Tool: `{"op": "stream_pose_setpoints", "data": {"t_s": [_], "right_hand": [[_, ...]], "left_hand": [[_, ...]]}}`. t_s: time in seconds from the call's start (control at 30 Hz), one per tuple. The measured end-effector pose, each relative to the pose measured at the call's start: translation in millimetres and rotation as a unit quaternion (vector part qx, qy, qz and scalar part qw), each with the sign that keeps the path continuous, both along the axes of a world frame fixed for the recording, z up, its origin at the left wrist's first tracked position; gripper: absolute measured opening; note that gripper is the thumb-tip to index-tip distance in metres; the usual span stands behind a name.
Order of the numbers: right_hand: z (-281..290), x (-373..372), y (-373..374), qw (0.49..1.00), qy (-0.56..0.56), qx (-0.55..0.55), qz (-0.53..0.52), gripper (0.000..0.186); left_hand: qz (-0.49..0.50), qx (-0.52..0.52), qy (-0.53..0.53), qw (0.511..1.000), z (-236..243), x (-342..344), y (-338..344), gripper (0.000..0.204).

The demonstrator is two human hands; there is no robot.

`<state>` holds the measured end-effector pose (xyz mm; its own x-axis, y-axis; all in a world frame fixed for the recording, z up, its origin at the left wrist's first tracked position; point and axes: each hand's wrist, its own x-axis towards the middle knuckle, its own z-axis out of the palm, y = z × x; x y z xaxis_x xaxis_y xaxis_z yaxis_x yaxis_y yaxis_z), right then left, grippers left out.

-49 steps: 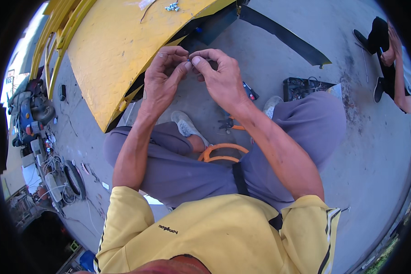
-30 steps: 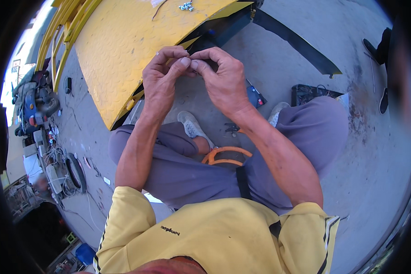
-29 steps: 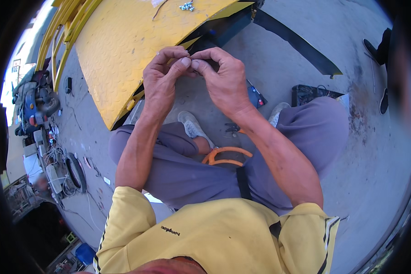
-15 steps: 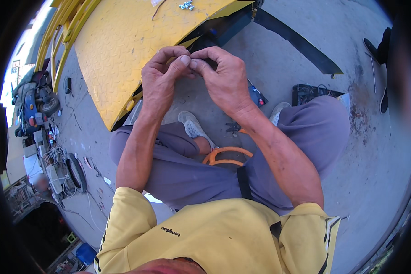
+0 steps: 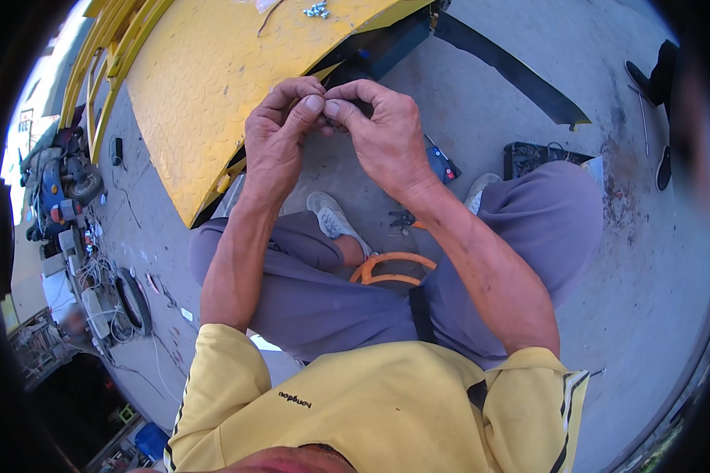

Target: The person sits on the ground and uses pliers and a screwdriver to strip, twist, and connect wires to a small black electronic device. They repeatedly strip wire ends, twist them together, and attach them to terminals on the device.

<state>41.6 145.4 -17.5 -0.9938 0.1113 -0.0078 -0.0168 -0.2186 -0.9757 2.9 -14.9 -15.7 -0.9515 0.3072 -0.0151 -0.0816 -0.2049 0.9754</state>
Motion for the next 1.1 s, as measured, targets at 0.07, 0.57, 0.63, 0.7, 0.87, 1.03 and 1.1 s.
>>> {"op": "stream_pose_setpoints", "data": {"t_s": [0.07,0.57,0.63,0.7,0.87,1.03,1.1], "right_hand": [[1.4,0.3,0.3,1.000,-0.002,-0.011,0.003,0.015],[1.4,-2.1,-1.3,0.999,-0.008,-0.034,0.005,0.015],[-1.2,-3.1,-0.9,0.998,-0.005,-0.057,0.008,0.015],[-2.0,-4.2,0.1,0.998,-0.007,-0.062,0.013,0.016],[-8.3,-7.5,3.0,0.998,-0.028,-0.058,0.025,0.018],[-8.2,-7.9,5.8,0.994,-0.051,-0.093,0.027,0.017],[-6.5,-7.3,5.6,0.995,-0.049,-0.079,0.028,0.016]], "left_hand": [[-0.001,0.013,-0.002,1.000,-1.5,-0.2,0.1,0.015],[0.018,0.020,0.016,1.000,-3.5,-0.1,5.7,0.003],[0.020,0.023,0.020,0.999,-3.4,0.6,6.5,0.004],[0.028,0.012,0.044,0.999,-2.8,1.5,7.1,0.005],[0.048,-0.043,0.098,0.993,-1.3,5.4,8.6,0.006],[0.027,-0.030,0.057,0.998,6.4,1.0,2.4,0.014],[0.019,-0.029,0.038,0.999,6.9,-5.3,-3.7,0.015]]}}
